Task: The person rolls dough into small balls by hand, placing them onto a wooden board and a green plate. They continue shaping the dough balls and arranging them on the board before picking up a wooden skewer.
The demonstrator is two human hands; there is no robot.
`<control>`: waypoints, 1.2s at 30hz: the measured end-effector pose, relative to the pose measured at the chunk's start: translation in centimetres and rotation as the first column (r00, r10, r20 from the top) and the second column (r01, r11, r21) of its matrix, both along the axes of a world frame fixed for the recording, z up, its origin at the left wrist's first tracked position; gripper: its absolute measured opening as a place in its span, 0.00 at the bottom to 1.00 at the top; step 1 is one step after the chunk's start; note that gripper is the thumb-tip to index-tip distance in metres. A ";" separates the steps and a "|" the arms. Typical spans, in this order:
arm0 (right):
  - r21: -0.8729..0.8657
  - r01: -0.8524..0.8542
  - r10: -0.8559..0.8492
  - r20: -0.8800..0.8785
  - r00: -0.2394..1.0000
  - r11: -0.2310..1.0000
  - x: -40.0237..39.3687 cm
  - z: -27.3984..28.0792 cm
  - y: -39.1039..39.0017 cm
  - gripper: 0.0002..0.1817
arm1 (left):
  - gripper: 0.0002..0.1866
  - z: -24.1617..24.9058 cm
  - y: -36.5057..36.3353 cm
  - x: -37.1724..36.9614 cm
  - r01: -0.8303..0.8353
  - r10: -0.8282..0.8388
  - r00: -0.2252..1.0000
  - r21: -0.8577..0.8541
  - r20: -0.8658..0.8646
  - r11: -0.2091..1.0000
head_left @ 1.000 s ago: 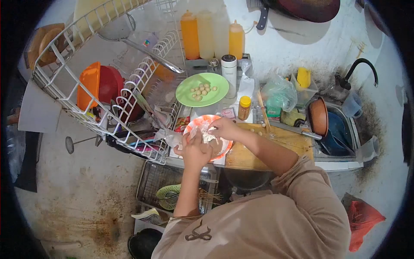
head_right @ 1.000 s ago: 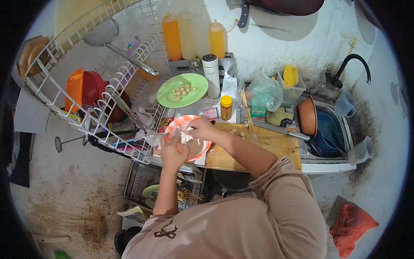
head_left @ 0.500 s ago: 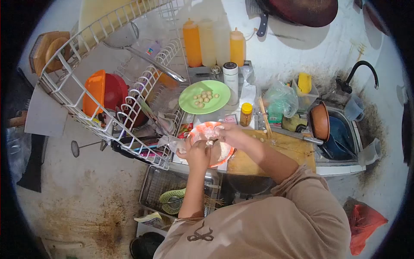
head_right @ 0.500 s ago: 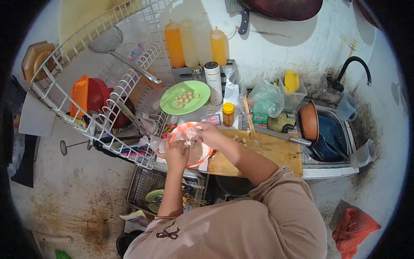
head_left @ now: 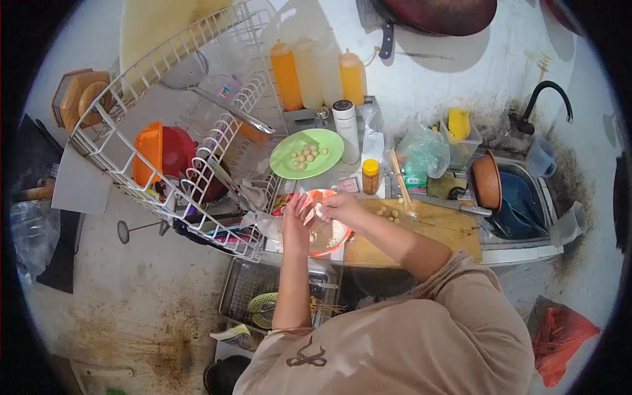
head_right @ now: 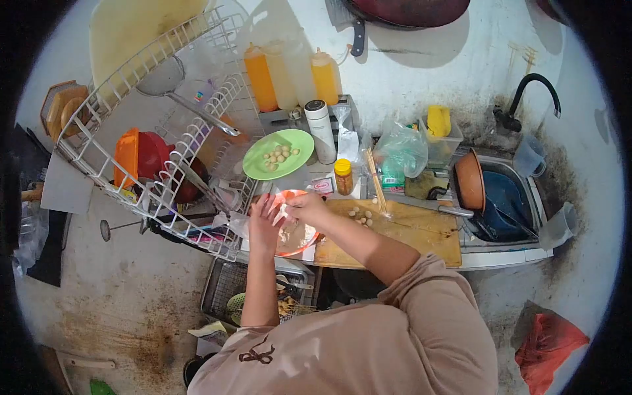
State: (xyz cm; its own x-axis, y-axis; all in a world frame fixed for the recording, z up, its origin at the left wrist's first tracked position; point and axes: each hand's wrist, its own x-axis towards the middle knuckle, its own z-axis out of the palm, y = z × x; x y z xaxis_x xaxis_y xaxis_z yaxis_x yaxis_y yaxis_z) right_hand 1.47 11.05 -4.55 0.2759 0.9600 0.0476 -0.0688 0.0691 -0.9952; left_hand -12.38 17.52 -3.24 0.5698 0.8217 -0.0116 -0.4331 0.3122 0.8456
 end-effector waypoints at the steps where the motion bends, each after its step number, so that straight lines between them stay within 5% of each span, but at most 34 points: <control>1: -0.015 0.122 -0.120 0.087 0.989 0.992 -1.2 1.1 -0.3 0.04 | 0.34 0.2 -0.2 0.2 0.052 -0.041 0.996 -0.135 0.083 0.989; 4: 0.202 0.117 -0.209 0.533 0.820 0.972 -2.8 1.1 -0.4 0.08 | 0.35 0.1 0.0 0.8 0.307 -0.147 0.889 -0.326 0.435 0.894; 5: 0.160 -0.004 -0.114 0.720 0.685 0.987 -2.7 0.5 0.0 0.11 | 0.35 0.1 -0.5 1.4 0.311 -0.103 0.874 -0.384 0.475 0.869; 7: 0.363 -0.043 -0.220 0.649 0.728 0.931 -3.4 -7.8 4.9 0.13 | 0.37 -0.5 0.0 1.8 0.154 -0.010 0.938 -0.388 0.348 0.909; 9: 0.184 -0.132 -0.023 0.660 0.751 0.974 -4.5 -3.0 1.2 0.19 | 0.38 -0.2 0.1 2.0 0.056 0.057 0.958 -0.379 0.280 0.924; 12: 0.083 -0.058 -0.002 0.584 0.812 0.995 -5.0 1.3 -1.5 0.19 | 0.41 0.3 -0.8 2.0 0.059 0.046 0.959 -0.355 0.279 0.933; 17: -0.143 -0.066 0.152 0.771 0.618 0.988 -2.4 5.0 -0.2 0.16 | 0.43 -2.8 0.7 2.2 0.257 -0.141 0.923 -0.301 0.358 0.918; 19: -0.063 -0.045 0.077 0.856 0.511 0.997 -2.1 5.9 -0.6 0.17 | 0.42 -5.5 2.5 2.6 0.251 -0.109 0.910 -0.324 0.399 0.912; 21: 0.198 -0.057 -0.163 0.911 0.379 0.978 -2.0 6.7 -1.0 0.20 | 0.41 -6.9 4.0 3.0 0.185 -0.005 0.894 -0.358 0.448 0.915; 24: 0.338 -0.143 -0.180 0.759 0.626 0.930 -1.1 5.0 0.2 0.23 | 0.34 -6.2 4.4 2.5 0.199 0.073 0.816 -0.396 0.574 0.896; 27: 0.422 -0.197 -0.266 0.805 0.530 0.885 -3.1 3.6 -0.1 0.28 | 0.32 -3.6 0.4 3.1 -0.052 0.085 0.929 -0.102 0.360 0.993; 30: 0.316 -0.222 -0.191 0.873 0.448 0.922 -3.8 1.1 1.0 0.30 | 0.30 -2.8 -0.8 3.9 0.269 -0.034 0.752 -0.259 0.658 0.928; 31: 0.424 -0.147 -0.296 0.804 0.516 0.894 -4.7 0.6 1.9 0.27 | 0.32 -3.3 0.2 3.7 0.110 0.090 0.849 -0.339 0.521 0.934; 34: 0.138 -0.138 0.002 0.700 0.714 0.981 -4.1 2.0 1.3 0.23 | 0.36 -4.6 1.3 2.8 0.119 0.010 0.882 -0.243 0.471 0.963; 36: 0.421 0.024 -0.234 0.456 0.858 0.907 -4.7 -0.9 3.6 0.22 | 0.38 -3.5 0.2 2.1 0.225 -0.145 0.919 -0.185 0.365 0.957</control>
